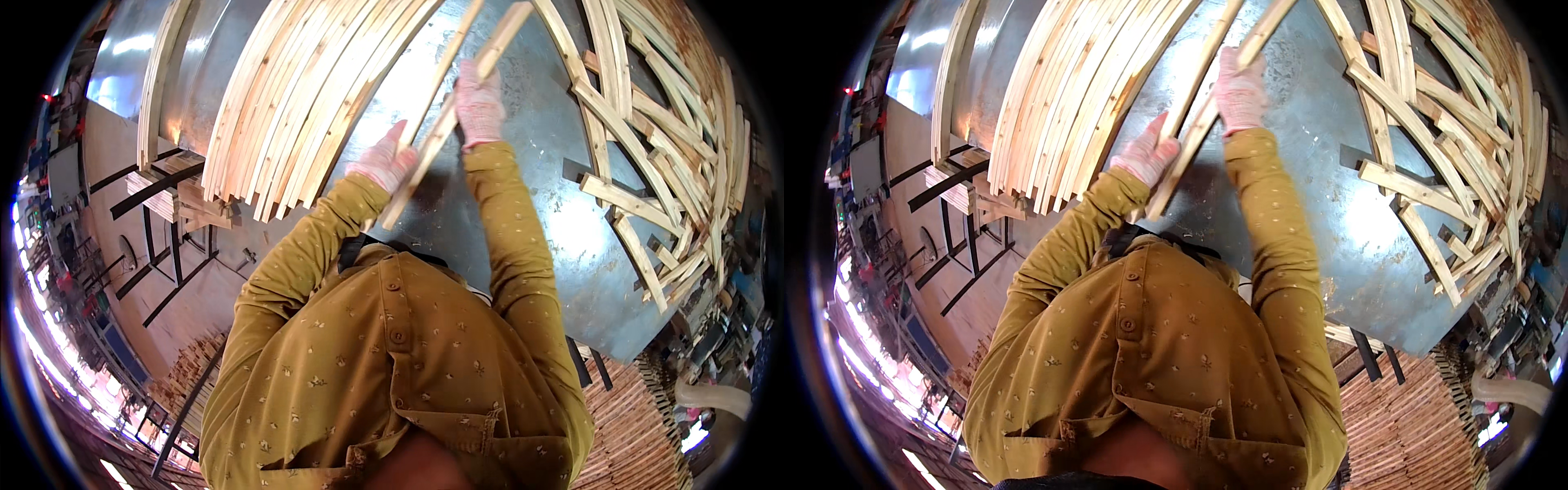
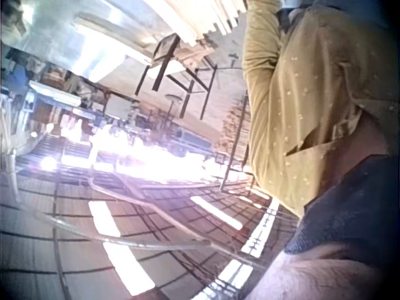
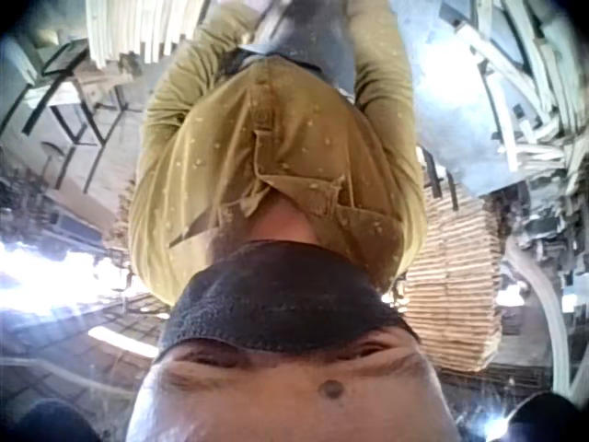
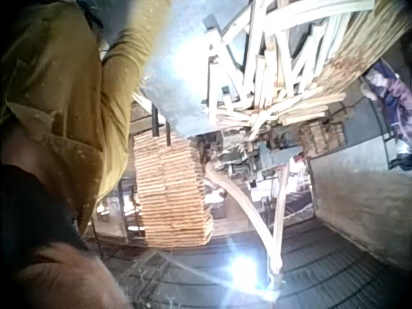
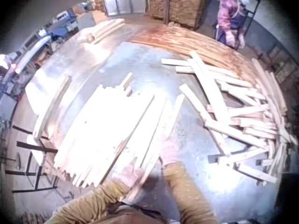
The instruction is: The person sorts and stacks thin wooden strips on a metal table. They pick up individual strips from a scattered pile, align them, and place them into a neat stack.
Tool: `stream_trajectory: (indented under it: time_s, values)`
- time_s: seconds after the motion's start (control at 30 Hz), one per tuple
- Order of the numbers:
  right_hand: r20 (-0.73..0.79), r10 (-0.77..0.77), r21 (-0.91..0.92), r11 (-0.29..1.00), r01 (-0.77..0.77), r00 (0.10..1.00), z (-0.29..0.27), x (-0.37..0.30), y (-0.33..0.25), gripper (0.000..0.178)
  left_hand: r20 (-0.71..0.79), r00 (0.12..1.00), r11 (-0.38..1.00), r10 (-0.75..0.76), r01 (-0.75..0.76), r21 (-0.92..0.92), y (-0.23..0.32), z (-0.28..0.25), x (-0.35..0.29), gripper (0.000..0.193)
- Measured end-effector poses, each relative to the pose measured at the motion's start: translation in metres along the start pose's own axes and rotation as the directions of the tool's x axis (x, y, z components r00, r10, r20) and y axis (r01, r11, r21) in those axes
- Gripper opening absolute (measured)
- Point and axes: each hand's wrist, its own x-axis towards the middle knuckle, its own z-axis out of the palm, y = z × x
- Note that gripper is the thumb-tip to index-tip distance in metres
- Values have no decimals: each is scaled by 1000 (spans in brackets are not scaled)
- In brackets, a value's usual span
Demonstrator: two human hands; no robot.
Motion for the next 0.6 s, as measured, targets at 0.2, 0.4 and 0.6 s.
stream_trajectory:
  time_s: [0.2,0.4,0.6]
  values:
    - [30,10,-32,999,-9,999,14,-29,-30,95,0,962,779,272,-220,588,8,-23,-17,72]
    - [-216,189,-64,976,-207,958,-7,-9,20,90,-60,917,131,393,9,991,-13,-44,4,66]
    - [-261,107,42,994,-100,959,-2,-33,14,82,95,854,222,512,-238,946,-28,-23,-2,52]
